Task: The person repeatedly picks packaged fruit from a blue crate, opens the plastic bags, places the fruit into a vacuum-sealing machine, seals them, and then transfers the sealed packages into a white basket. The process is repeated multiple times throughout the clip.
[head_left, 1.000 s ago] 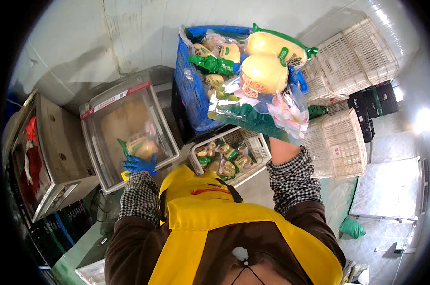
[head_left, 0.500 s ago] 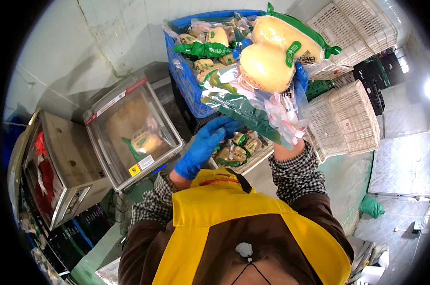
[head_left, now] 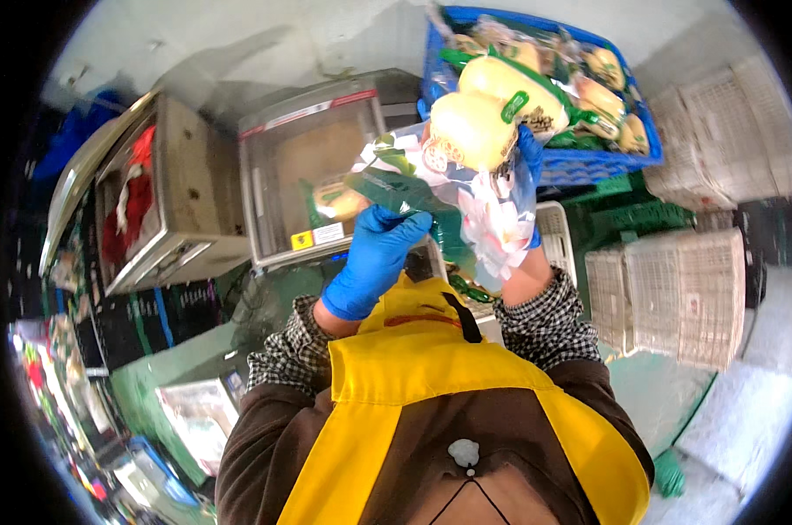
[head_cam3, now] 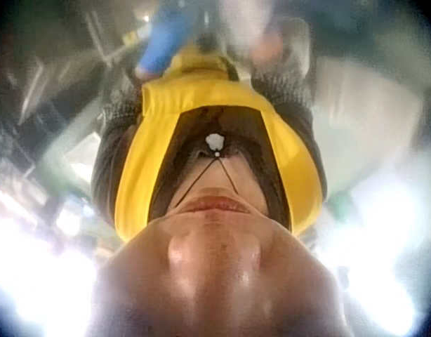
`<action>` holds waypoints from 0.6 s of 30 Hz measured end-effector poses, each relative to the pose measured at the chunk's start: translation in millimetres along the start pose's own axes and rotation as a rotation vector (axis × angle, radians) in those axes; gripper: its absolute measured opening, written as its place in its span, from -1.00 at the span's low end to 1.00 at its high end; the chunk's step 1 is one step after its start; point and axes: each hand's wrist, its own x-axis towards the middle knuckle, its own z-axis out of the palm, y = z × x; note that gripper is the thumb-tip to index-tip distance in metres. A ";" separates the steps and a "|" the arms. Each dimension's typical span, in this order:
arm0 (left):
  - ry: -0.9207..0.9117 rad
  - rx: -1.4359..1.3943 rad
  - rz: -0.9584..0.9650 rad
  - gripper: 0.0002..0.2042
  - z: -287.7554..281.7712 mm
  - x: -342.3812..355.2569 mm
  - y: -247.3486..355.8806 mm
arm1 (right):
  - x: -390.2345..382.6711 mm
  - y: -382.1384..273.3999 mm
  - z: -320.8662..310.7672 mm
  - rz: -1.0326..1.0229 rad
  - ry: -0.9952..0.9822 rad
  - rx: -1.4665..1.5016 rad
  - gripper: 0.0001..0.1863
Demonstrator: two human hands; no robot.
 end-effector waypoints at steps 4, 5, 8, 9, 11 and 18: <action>0.124 0.030 0.145 -0.84 -8.0 -5.7 48.3 | -2.9 53.3 -17.6 0.127 0.046 0.026 -0.47; 0.136 0.063 0.190 -0.85 -11.6 -3.2 58.4 | -5.0 74.2 -28.7 0.147 0.152 -0.077 -0.42; 0.200 0.160 0.196 -0.92 -36.6 14.5 70.4 | -9.3 142.5 -102.6 0.324 0.014 0.223 -0.42; 0.217 0.177 0.189 -0.94 -50.5 19.4 71.6 | -11.8 150.5 -89.1 0.447 0.033 0.121 -0.44; 0.283 0.230 0.101 -0.97 -70.5 29.9 81.3 | -14.7 147.7 -43.7 0.752 -0.062 0.122 -0.48; 0.167 0.404 -0.086 -0.92 -175.6 26.9 74.3 | 31.9 158.0 -52.5 0.689 0.244 -1.248 -0.63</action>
